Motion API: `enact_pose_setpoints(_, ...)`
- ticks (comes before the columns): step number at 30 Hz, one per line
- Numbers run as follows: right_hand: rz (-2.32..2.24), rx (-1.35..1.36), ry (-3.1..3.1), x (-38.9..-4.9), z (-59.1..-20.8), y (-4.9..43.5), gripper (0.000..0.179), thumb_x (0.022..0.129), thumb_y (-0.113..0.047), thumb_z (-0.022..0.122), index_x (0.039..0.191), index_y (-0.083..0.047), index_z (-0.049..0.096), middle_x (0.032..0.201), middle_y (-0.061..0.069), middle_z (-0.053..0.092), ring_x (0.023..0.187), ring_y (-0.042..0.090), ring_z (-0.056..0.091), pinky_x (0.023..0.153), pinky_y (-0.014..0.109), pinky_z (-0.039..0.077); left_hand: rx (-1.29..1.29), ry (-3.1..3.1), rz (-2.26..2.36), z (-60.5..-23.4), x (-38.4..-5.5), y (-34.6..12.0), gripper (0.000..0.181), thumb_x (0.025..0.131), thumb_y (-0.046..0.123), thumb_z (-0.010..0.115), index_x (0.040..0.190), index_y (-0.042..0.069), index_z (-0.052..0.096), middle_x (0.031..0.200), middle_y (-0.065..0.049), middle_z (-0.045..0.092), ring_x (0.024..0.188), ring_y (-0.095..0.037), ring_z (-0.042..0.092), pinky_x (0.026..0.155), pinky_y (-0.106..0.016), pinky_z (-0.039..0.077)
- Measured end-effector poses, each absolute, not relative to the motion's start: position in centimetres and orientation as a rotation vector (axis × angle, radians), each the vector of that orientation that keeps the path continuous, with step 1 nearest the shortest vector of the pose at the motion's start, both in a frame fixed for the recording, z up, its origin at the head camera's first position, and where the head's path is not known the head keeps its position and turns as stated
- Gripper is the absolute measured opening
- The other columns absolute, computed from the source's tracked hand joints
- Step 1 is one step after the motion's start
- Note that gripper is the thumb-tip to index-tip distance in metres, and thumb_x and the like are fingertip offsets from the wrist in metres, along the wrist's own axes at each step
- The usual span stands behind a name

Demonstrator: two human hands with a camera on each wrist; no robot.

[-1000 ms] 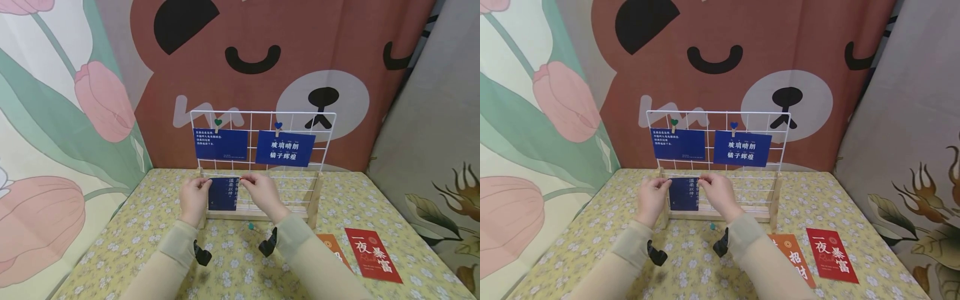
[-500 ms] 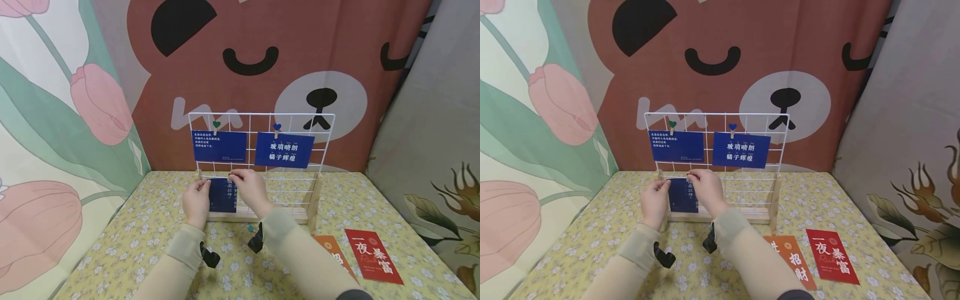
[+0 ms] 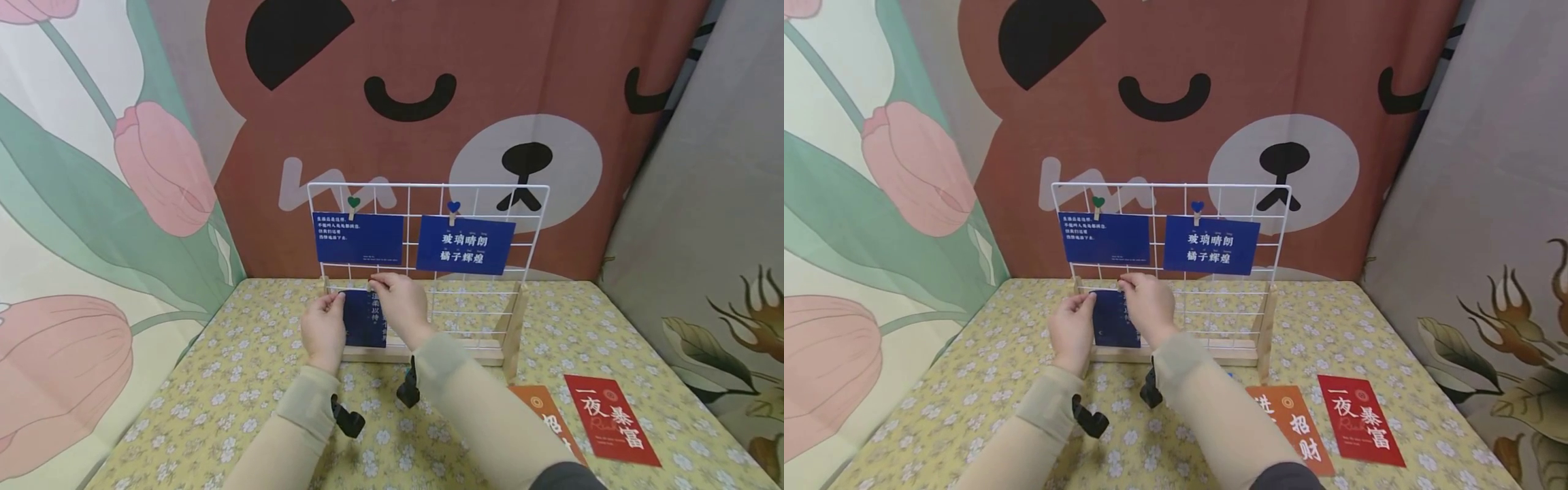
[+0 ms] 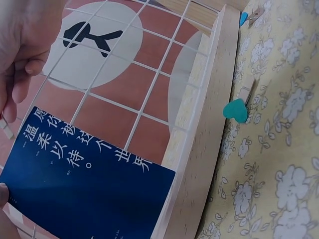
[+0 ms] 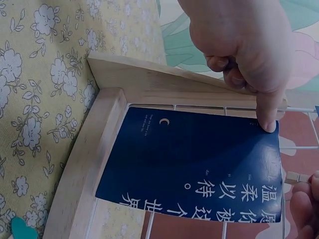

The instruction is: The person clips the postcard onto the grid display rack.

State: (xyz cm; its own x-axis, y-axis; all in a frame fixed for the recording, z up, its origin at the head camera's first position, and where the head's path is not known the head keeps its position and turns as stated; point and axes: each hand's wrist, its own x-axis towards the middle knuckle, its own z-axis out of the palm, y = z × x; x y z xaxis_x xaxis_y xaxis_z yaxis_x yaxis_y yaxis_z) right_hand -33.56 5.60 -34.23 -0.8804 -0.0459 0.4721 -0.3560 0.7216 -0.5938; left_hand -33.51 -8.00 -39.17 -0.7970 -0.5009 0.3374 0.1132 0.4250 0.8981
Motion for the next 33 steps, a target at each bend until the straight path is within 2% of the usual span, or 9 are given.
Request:
enact_pose_setpoints(12,0.804,0.31,-2.61,-34.0,-34.0,4.7,0.026,0.099,-0.033,0.055,0.115,-0.02,0.071,0.104,-0.004,0.072,0.078,0.011,0.066,0.07,0.031,0.052,0.334,-2.09,-1.406,-39.3,-33.8,-7.9,0.026,0.093,0.032,0.064,0.099,0.008,0.075,0.092,-0.008,0.072,0.084,-0.024,0.065,0.073,-0.041,0.049)
enact_pose_setpoints(15,0.769,0.316,-2.621,-34.0,-33.9,4.7,0.027,0.099,-0.033,0.055,0.116,-0.02,0.071,0.105,-0.004,0.072,0.072,0.01,0.065,0.066,0.03,0.051,0.327,-2.088,-1.422,-39.2,-33.8,-7.9,0.026,0.093,0.031,0.064,0.1,0.008,0.074,0.094,-0.008,0.072,0.085,-0.024,0.066,0.074,-0.041,0.05)
enact_pose_setpoints(18,0.742,0.329,-2.634,-34.0,-33.9,4.7,0.029,0.098,-0.033,0.056,0.122,-0.021,0.068,0.104,-0.002,0.072,0.056,0.009,0.057,0.054,0.027,0.046,0.317,-2.079,-1.449,-39.2,-33.7,-7.9,0.027,0.093,0.031,0.064,0.102,0.008,0.074,0.095,-0.008,0.072,0.085,-0.024,0.066,0.073,-0.041,0.051)
enact_pose_setpoints(21,0.718,0.35,-2.653,-33.9,-34.2,5.0,0.036,0.099,-0.033,0.055,0.133,-0.024,0.06,0.081,0.0,0.071,0.04,0.01,0.042,0.041,0.025,0.034,0.295,-2.065,-1.457,-39.3,-33.6,-7.9,0.027,0.094,0.03,0.064,0.106,0.008,0.074,0.096,-0.008,0.071,0.084,-0.022,0.065,0.071,-0.039,0.051)
enact_pose_setpoints(24,0.729,0.376,-2.644,-33.7,-34.5,5.3,0.042,0.099,-0.034,0.055,0.14,-0.028,0.051,0.054,-0.002,0.056,0.035,0.011,0.034,0.036,0.024,0.027,0.253,-2.048,-1.482,-39.7,-33.4,-7.8,0.029,0.095,0.031,0.062,0.113,0.01,0.072,0.089,-0.008,0.069,0.074,-0.021,0.061,0.062,-0.036,0.049)
enact_pose_setpoints(26,0.769,0.399,-2.617,-33.5,-34.6,5.5,0.044,0.099,-0.034,0.055,0.142,-0.028,0.049,0.049,-0.004,0.049,0.035,0.011,0.035,0.036,0.024,0.027,0.221,-2.036,-1.513,-40.0,-33.2,-7.8,0.031,0.096,0.031,0.061,0.119,0.011,0.069,0.079,-0.008,0.064,0.065,-0.022,0.055,0.055,-0.034,0.045)
enact_pose_setpoints(30,0.869,0.451,-2.55,-32.6,-35.0,6.0,0.043,0.1,-0.034,0.054,0.141,-0.023,0.051,0.059,-0.008,0.053,0.039,0.011,0.041,0.037,0.026,0.033,0.184,-2.023,-1.551,-40.5,-32.5,-7.6,0.034,0.096,0.032,0.06,0.126,0.016,0.064,0.069,-0.004,0.05,0.059,-0.021,0.044,0.052,-0.032,0.038)
enact_pose_setpoints(33,0.923,0.473,-2.509,-31.7,-35.6,6.6,0.042,0.1,-0.035,0.052,0.139,-0.02,0.053,0.077,-0.006,0.064,0.046,0.008,0.049,0.039,0.027,0.037,0.154,-2.007,-1.538,-40.9,-32.1,-7.5,0.036,0.096,0.03,0.062,0.128,0.013,0.063,0.069,-0.002,0.046,0.06,-0.019,0.042,0.054,-0.031,0.036)
